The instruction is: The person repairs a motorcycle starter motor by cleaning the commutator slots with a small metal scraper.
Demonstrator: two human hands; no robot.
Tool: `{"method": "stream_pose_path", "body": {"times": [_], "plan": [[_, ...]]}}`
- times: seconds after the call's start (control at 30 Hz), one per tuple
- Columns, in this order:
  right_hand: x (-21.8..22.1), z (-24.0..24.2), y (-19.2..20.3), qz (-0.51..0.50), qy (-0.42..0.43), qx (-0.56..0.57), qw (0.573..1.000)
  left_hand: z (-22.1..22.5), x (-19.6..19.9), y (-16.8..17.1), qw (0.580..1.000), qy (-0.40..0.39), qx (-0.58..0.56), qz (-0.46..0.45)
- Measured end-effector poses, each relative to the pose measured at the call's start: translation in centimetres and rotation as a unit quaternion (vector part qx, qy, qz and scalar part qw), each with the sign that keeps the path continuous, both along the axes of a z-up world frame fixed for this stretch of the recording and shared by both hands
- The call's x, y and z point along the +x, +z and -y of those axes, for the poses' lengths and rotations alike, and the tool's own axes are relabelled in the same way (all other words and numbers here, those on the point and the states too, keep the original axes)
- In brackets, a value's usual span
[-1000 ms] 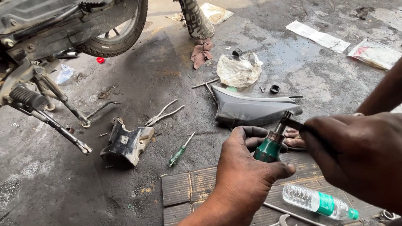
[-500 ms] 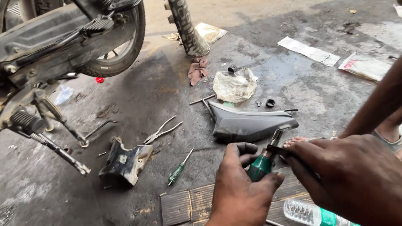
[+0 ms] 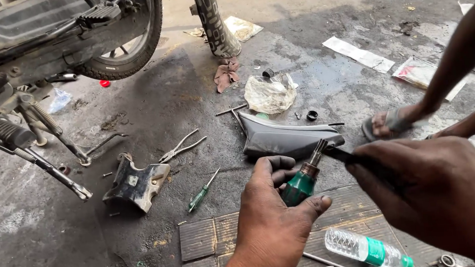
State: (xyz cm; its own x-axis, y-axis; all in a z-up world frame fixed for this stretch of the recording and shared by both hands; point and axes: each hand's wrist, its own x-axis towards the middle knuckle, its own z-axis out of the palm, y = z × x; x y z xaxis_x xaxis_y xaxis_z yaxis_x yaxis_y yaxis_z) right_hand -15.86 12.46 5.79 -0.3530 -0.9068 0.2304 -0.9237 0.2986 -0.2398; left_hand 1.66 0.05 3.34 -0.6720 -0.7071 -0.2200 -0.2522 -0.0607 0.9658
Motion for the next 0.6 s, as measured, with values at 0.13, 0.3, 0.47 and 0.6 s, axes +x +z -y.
{"method": "stream_pose_path", "body": {"times": [0.13, 0.3, 0.47, 0.6], "plan": [[-0.1, 0.2, 0.5, -0.020, 0.048, -0.069, 0.996, 0.1, -0.1, 0.5, 0.999, -0.002, 0.020, 0.028], [0.1, 0.2, 0.3, 0.001, 0.025, 0.059, 0.998, 0.2, 0.0, 0.9, 0.999, 0.004, -0.004, 0.049], [0.4, 0.7, 0.7, -0.009, 0.034, 0.089, 0.995, 0.2, 0.1, 0.0, 1.000, -0.009, 0.000, 0.006], [0.2, 0.9, 0.8, -0.037, 0.014, 0.155, 0.987, 0.1, 0.1, -0.3, 1.000, -0.009, 0.000, -0.013]]}}
